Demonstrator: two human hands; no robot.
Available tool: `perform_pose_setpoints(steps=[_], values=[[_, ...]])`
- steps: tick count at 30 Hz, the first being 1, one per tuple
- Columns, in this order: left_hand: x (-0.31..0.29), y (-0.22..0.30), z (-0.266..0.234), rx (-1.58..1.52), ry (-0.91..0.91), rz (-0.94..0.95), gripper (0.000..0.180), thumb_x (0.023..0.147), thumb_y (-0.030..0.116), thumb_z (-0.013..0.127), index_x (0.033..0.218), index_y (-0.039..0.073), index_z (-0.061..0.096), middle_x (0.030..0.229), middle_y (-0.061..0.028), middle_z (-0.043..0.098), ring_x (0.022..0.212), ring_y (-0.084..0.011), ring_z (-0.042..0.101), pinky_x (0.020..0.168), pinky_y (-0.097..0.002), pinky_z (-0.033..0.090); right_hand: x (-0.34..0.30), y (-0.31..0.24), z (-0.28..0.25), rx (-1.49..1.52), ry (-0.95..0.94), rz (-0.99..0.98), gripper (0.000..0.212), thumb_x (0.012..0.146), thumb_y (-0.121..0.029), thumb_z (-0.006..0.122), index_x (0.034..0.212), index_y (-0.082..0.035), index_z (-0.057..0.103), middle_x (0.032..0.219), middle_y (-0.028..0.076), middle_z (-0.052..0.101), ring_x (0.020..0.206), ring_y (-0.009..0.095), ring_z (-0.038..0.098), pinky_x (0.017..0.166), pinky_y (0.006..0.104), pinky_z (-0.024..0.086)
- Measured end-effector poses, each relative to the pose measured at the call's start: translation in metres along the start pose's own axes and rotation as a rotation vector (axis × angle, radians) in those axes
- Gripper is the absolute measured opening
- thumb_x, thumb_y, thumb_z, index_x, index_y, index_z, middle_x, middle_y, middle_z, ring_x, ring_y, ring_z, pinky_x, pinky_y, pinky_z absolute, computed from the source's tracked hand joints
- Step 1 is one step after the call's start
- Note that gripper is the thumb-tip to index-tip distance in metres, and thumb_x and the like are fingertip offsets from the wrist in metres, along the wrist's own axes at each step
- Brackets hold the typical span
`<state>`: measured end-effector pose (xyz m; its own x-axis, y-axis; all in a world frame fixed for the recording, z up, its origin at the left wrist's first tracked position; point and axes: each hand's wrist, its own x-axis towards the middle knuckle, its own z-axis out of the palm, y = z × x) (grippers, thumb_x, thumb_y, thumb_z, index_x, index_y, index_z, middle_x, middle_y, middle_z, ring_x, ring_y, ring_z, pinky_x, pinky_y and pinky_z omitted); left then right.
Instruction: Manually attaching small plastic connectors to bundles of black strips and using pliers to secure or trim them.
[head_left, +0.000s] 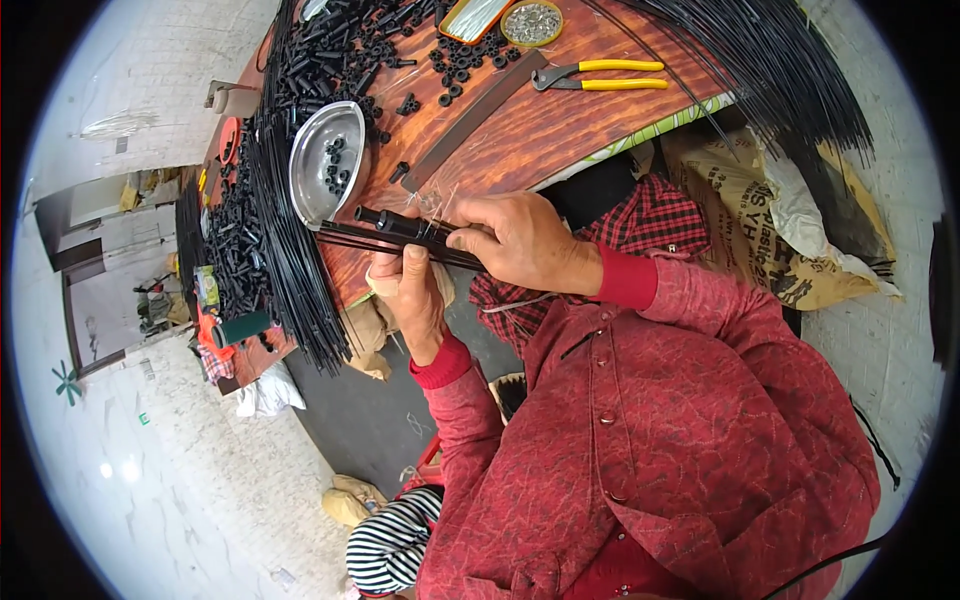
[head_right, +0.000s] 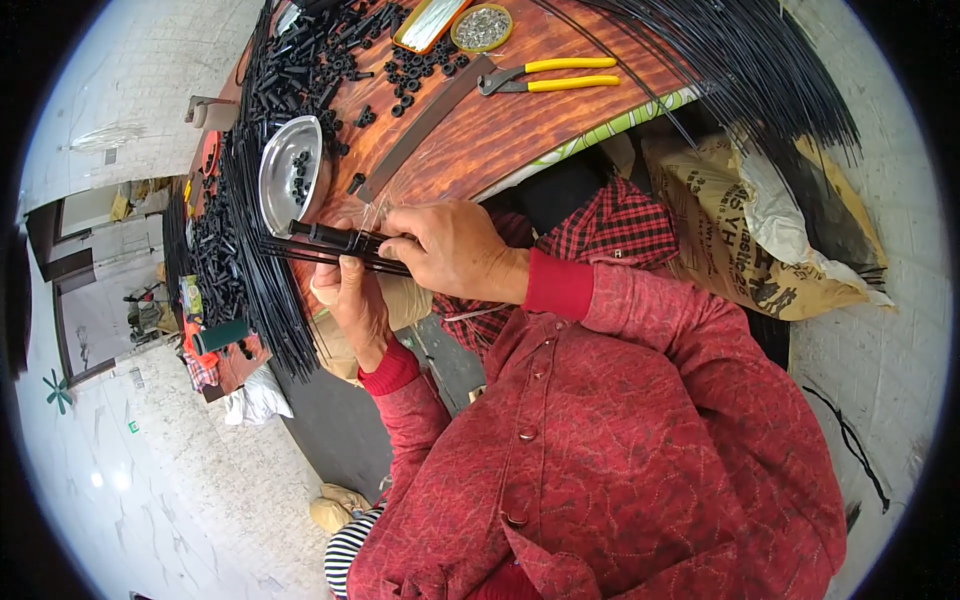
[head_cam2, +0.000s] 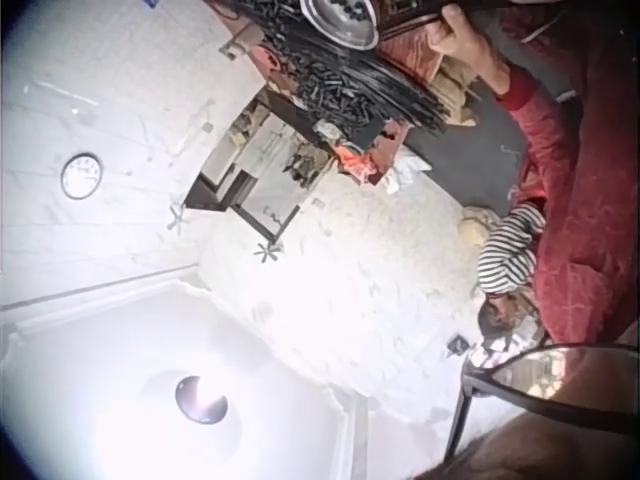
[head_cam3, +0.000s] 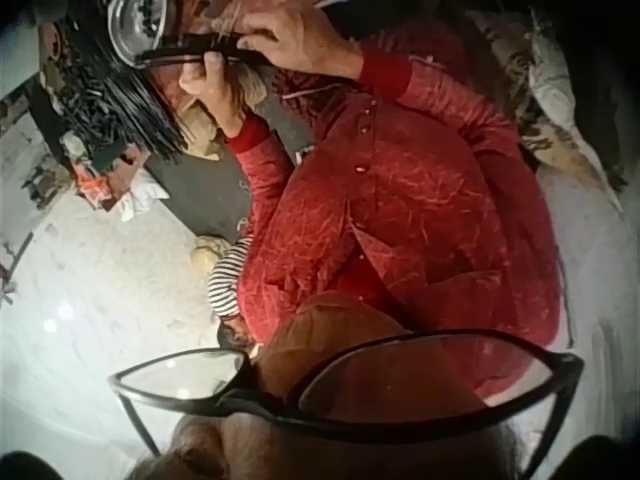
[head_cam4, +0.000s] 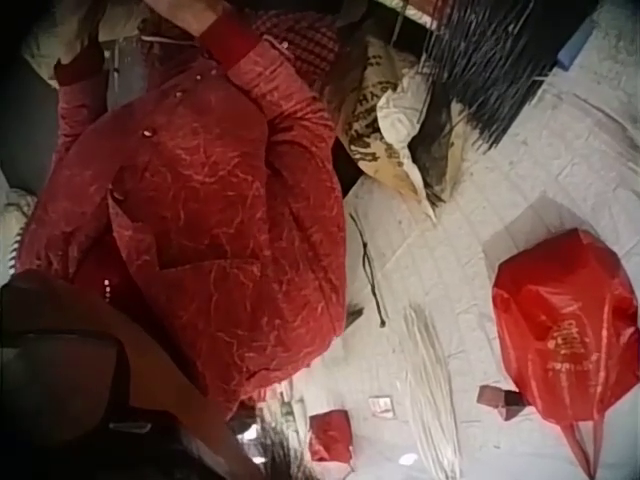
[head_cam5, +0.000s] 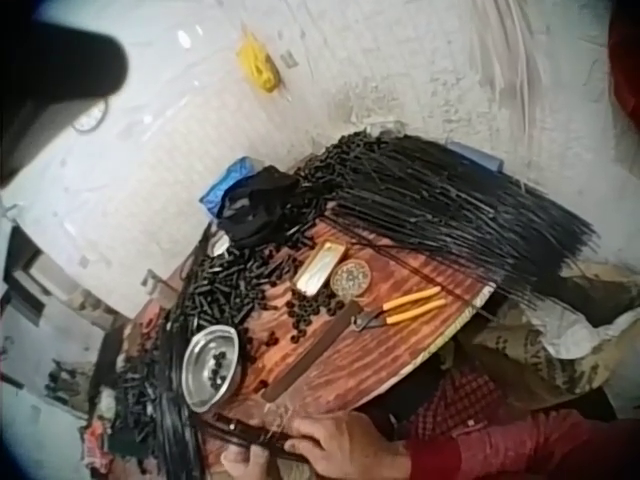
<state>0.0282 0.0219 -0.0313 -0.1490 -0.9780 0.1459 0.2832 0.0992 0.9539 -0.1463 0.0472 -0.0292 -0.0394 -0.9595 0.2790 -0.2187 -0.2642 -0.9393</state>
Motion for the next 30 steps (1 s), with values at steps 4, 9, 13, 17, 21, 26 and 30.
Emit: perform_pose_setpoints(steps=[4,9,13,17,21,26,30], values=[[-0.002,0.001,-0.002,0.011,0.004,-0.034,0.038,0.089,0.007,0.067,0.124,-0.003,0.057,0.112,-0.0095,0.065,0.099,-0.017,0.062,0.091,-0.0323,0.048,0.004,0.008,-0.001,0.047,-0.045,0.046,0.018,0.082,-0.023,0.07,0.086,-0.007,0.066,0.068,0.015,0.062,0.066,0.035,0.063,0.057,0.044,0.046],[-0.007,-0.001,-0.004,-0.006,0.025,-0.019,0.035,0.09,0.005,0.066,0.123,-0.003,0.058,0.114,-0.0109,0.065,0.099,-0.0178,0.062,0.092,-0.0322,0.048,0.001,0.001,-0.002,0.003,-0.077,0.107,0.018,0.08,-0.027,0.07,0.083,-0.009,0.068,0.067,0.014,0.064,0.066,0.035,0.065,0.058,0.0452,0.048],[-0.012,0.005,0.007,0.068,0.088,0.006,0.034,0.09,0.004,0.065,0.123,-0.004,0.059,0.112,-0.0111,0.065,0.098,-0.0177,0.062,0.091,-0.0314,0.048,-0.002,-0.003,0.0,-0.085,0.013,0.001,0.017,0.079,-0.022,0.072,0.08,-0.007,0.065,0.065,0.015,0.061,0.062,0.034,0.063,0.054,0.0425,0.046],[-0.018,0.02,0.015,0.227,0.127,-0.009,0.035,0.089,0.001,0.064,0.123,-0.005,0.058,0.113,-0.0112,0.065,0.099,-0.0178,0.062,0.092,-0.0316,0.048,-0.004,-0.007,-0.001,-0.118,0.001,0.026,0.018,0.08,-0.027,0.069,0.08,-0.009,0.067,0.066,0.014,0.063,0.064,0.035,0.064,0.057,0.0452,0.048],[-0.019,0.021,0.02,0.238,0.159,-0.008,0.035,0.089,0.0,0.063,0.124,-0.005,0.058,0.112,-0.0122,0.066,0.1,-0.0192,0.063,0.093,-0.0318,0.048,-0.007,-0.007,0.0,-0.155,-0.026,-0.009,0.016,0.08,-0.022,0.072,0.082,-0.007,0.066,0.067,0.013,0.062,0.063,0.034,0.063,0.055,0.0423,0.047],[-0.017,0.017,0.021,0.214,0.096,-0.003,0.036,0.09,-0.001,0.061,0.126,-0.004,0.054,0.113,-0.0143,0.066,0.103,-0.0207,0.063,0.094,-0.0322,0.048,-0.01,-0.008,-0.002,-0.115,0.07,-0.172,0.017,0.081,-0.021,0.071,0.084,-0.006,0.066,0.07,0.013,0.064,0.066,0.034,0.064,0.057,0.0418,0.048],[-0.016,0.014,0.021,0.211,0.097,0.007,0.036,0.091,0.0,0.06,0.126,-0.004,0.054,0.112,-0.0154,0.066,0.104,-0.0212,0.063,0.094,-0.0328,0.049,-0.008,-0.006,-0.003,-0.098,0.014,-0.053,0.017,0.08,-0.021,0.072,0.085,-0.005,0.066,0.071,0.013,0.064,0.067,0.033,0.065,0.057,0.0411,0.049]])
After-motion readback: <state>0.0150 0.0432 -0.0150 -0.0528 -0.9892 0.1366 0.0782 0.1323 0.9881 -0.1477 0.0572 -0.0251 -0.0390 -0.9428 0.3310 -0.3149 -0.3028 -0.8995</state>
